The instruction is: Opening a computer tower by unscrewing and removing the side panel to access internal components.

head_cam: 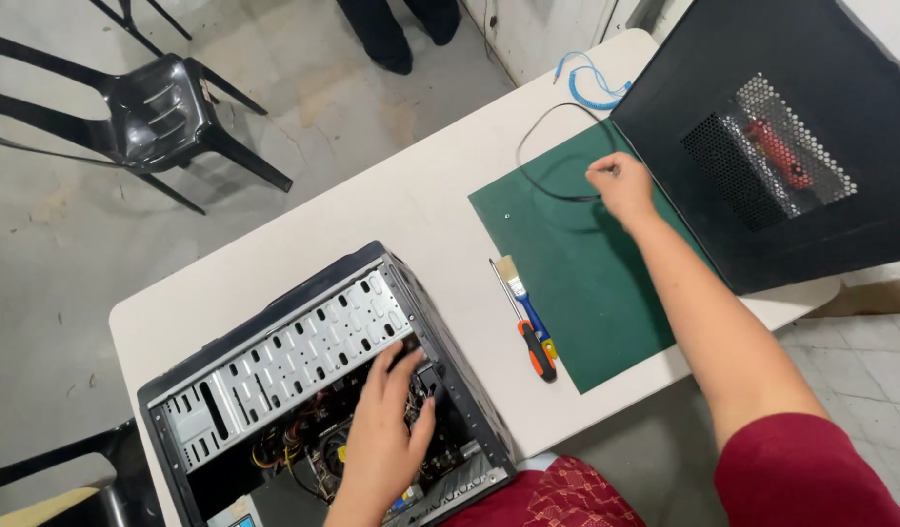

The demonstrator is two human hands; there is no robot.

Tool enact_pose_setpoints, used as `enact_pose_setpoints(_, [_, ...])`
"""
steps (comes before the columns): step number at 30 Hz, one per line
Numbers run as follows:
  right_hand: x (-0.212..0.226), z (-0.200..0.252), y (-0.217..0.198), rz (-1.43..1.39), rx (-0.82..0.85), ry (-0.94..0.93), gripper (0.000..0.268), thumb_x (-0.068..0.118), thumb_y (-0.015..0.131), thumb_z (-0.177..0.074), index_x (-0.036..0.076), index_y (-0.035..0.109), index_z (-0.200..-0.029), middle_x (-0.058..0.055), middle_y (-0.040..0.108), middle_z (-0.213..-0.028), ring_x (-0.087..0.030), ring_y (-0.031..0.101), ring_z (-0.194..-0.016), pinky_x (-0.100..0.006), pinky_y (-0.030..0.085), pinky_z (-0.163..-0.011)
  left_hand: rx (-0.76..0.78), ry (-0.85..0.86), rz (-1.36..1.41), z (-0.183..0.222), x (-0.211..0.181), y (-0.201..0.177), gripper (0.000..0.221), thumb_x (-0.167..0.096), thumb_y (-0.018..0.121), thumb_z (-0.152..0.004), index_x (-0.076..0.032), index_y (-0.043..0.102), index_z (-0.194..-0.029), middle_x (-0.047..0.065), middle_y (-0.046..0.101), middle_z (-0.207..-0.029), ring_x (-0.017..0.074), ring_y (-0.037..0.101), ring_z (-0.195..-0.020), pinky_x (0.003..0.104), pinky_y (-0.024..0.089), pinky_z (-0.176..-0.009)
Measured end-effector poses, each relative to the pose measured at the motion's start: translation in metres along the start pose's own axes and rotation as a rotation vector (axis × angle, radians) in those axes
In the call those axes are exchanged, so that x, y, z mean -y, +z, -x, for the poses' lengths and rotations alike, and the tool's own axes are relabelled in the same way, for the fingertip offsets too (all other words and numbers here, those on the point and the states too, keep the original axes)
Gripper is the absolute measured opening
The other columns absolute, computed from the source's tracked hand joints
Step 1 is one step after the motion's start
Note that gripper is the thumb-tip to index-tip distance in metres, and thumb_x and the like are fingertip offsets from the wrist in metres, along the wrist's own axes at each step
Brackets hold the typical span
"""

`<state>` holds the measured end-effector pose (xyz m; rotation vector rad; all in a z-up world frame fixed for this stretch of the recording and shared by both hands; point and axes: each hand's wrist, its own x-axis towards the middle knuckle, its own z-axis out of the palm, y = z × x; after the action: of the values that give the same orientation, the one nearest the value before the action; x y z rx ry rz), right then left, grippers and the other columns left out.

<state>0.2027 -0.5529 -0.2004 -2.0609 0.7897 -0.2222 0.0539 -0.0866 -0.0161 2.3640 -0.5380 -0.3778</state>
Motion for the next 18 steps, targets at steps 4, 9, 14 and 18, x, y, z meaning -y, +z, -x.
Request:
enact_pose_setpoints(4, [-0.022,-0.034,-0.001,0.112,-0.02,0.125,0.011,0.025,0.074,-0.093,0.017,0.069,-0.087,-0.003,0.068,-0.093,-0.022,0.064,-0.085,-0.042,0.053,-0.068,-0.031,0.132,-0.249,0.007,0.025,0.053,0.045,-0.01,0.066,-0.085,-0.007,0.06,-0.129,0.022,0.048,-0.15,0.0328,0.06,-0.12,0.052,0.049,-0.101])
enact_pose_setpoints(9, [-0.032,-0.047,0.011,-0.003,0.051,0.173,0.026,0.014,0.067,-0.097,0.013,0.07,-0.122,-0.004,0.069,-0.109,-0.018,0.069,-0.078,-0.036,0.059,-0.073,0.019,0.136,-0.164,0.014,0.031,0.076,0.042,-0.012,0.058,-0.088,-0.014,0.057,-0.13,0.02,0.046,-0.146,0.0345,0.057,-0.113,0.052,0.044,-0.092])
enact_pose_setpoints(14, [-0.05,-0.052,0.017,0.054,0.008,0.188,0.044,0.013,0.068,-0.096,0.016,0.059,-0.139,-0.009,0.056,-0.138,-0.029,0.059,-0.118,-0.043,0.049,-0.096,-0.046,0.141,-0.15,0.015,0.036,0.078,0.039,-0.014,0.058,-0.091,-0.011,0.058,-0.13,0.014,0.054,-0.141,0.0325,0.057,-0.118,0.048,0.045,-0.095])
enact_pose_setpoints(18, [-0.041,-0.04,0.013,0.085,0.013,0.291,0.054,0.016,0.07,-0.094,0.019,0.05,-0.144,-0.011,0.043,-0.148,-0.032,0.05,-0.131,-0.046,0.046,-0.104,-0.051,0.146,-0.123,0.019,0.037,0.08,0.04,-0.014,0.057,-0.092,-0.011,0.057,-0.132,0.014,0.053,-0.142,0.0326,0.057,-0.12,0.048,0.045,-0.095])
